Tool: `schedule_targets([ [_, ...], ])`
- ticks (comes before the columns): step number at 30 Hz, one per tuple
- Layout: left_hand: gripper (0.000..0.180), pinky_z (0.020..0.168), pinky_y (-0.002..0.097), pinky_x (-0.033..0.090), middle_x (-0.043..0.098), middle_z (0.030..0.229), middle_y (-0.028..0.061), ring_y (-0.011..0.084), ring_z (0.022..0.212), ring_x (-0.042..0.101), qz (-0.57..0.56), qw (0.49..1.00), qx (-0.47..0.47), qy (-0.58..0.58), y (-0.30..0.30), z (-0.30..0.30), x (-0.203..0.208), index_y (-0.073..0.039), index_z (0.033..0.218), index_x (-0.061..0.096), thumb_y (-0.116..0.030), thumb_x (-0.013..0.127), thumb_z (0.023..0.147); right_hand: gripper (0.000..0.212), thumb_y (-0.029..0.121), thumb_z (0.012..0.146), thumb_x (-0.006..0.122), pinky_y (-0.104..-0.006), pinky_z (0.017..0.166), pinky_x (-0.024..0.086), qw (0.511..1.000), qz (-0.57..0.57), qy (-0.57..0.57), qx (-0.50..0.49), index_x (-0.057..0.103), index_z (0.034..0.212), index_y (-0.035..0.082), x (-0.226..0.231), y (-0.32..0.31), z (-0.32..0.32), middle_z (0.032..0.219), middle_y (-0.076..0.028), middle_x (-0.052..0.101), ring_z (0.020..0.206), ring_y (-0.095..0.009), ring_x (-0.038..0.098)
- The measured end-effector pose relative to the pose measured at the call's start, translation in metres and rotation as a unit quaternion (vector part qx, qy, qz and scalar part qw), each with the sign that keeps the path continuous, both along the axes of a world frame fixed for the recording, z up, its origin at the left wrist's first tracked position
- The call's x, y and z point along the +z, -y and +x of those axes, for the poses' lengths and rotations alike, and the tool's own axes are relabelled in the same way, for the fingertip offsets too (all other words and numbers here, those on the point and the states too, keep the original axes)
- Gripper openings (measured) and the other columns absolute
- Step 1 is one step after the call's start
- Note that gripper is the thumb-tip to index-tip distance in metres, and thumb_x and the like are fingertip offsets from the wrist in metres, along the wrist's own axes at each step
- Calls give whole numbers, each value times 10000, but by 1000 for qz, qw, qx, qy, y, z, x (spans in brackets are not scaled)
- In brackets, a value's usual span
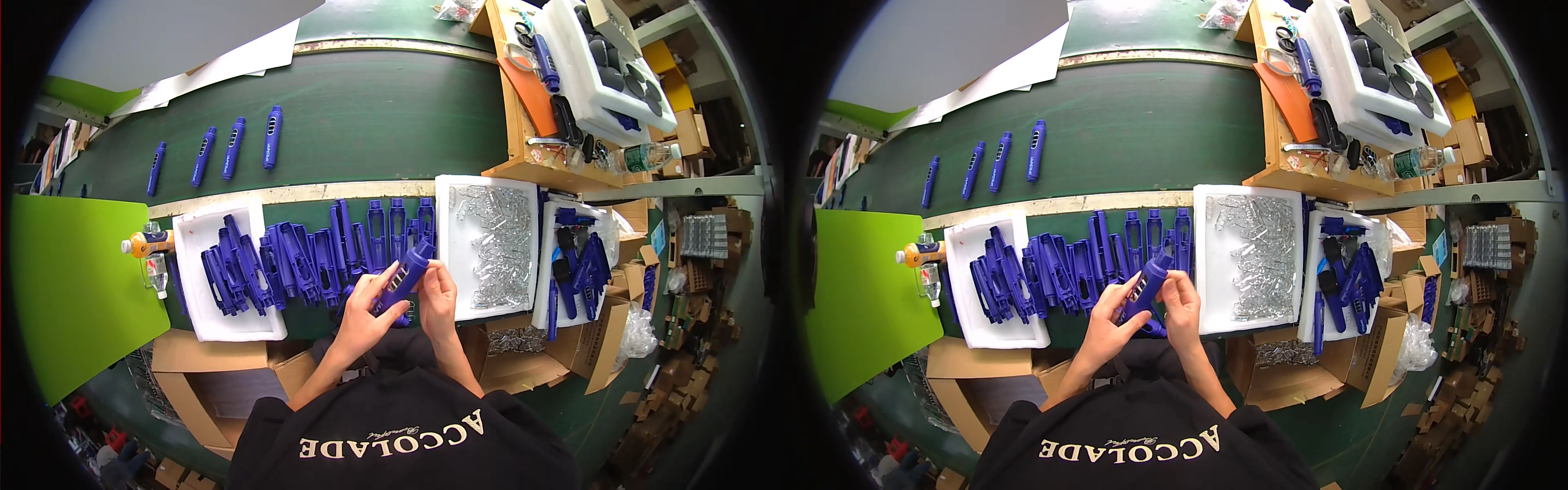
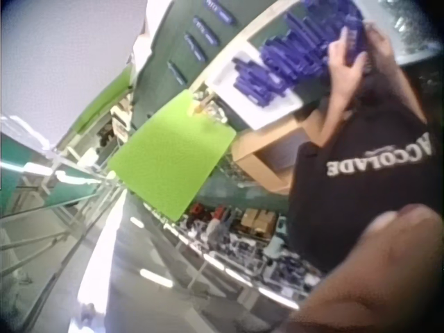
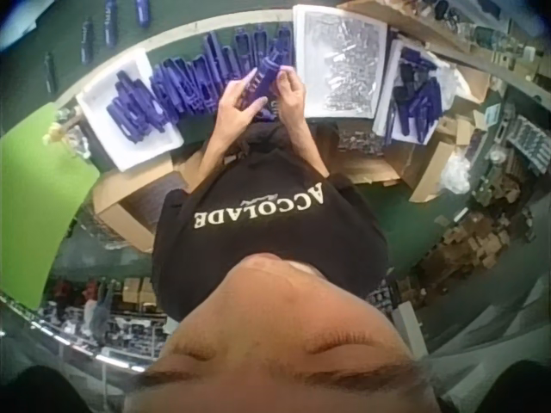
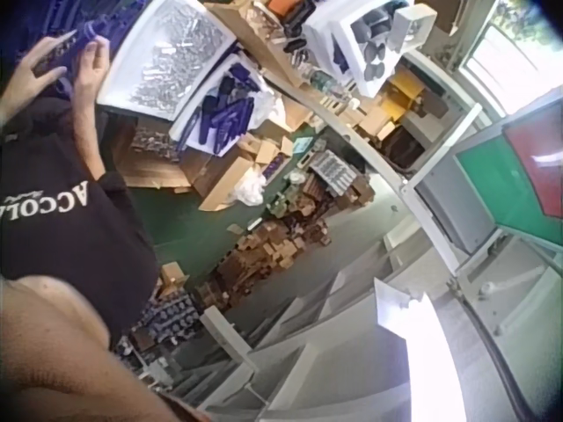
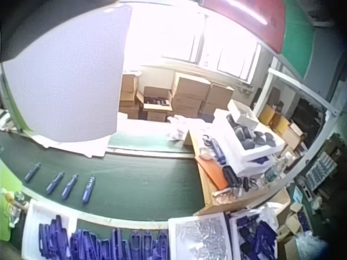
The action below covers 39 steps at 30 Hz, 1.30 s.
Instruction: The person assembles blue plastic housing components by hand, inserting metal pins or metal springs into them.
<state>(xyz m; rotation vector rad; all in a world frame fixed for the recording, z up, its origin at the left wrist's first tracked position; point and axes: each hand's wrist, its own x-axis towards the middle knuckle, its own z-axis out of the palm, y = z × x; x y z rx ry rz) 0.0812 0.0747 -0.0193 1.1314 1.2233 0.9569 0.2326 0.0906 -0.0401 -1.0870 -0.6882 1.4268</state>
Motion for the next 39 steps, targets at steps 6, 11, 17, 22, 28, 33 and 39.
schedule_targets([
  [6,721,466,190,457,610,1028,25,54,646,568,-153,985,4,80,1,-5,27,-109,1511,394,-24,717,872,241,163,1001,609,-231,836,473,995,-25,-67,73,598,1184,6,12,3,-14,1054,-29,667,937,-83,607],
  [11,711,439,193,423,639,839,-1,28,545,526,-134,988,47,54,0,-2,29,-126,1519,382,-75,709,889,265,192,1022,575,-236,826,473,997,-20,-31,72,593,1204,1,2,8,-21,1085,-37,665,957,-87,602],
  [17,583,403,212,400,625,736,33,64,449,513,-141,977,149,56,-62,-33,-2,-7,1408,472,-170,717,904,424,155,1011,569,-249,774,504,993,-15,75,86,455,1389,2,-1,-27,-25,1188,-110,627,996,-157,635],
  [22,399,585,367,502,628,776,128,236,650,632,51,910,261,-319,-188,-117,-109,29,1055,592,-288,747,868,256,115,982,593,-266,693,517,957,-97,262,-76,570,1207,-6,-47,-38,46,1020,-109,656,819,-141,654],
  [28,487,875,454,473,565,1080,169,346,1032,551,108,744,203,-627,-287,-151,-180,4,1019,651,-421,769,811,202,58,888,652,-315,709,512,821,-99,556,-80,639,1080,-4,-90,-55,110,916,-104,644,748,-173,621],
  [33,482,922,450,449,555,1109,160,327,1119,509,104,688,179,-696,-295,-141,-182,15,1064,618,-378,743,816,210,149,865,715,-361,739,512,832,-131,533,-80,656,1018,17,-106,-92,107,923,-126,638,790,-231,634],
  [39,441,882,485,450,553,1071,185,371,1019,543,156,851,95,-493,-192,-76,-149,7,1136,589,-272,723,822,374,298,781,813,-429,778,502,732,-88,662,-139,646,976,25,-136,-120,113,929,-128,625,838,-295,628],
])
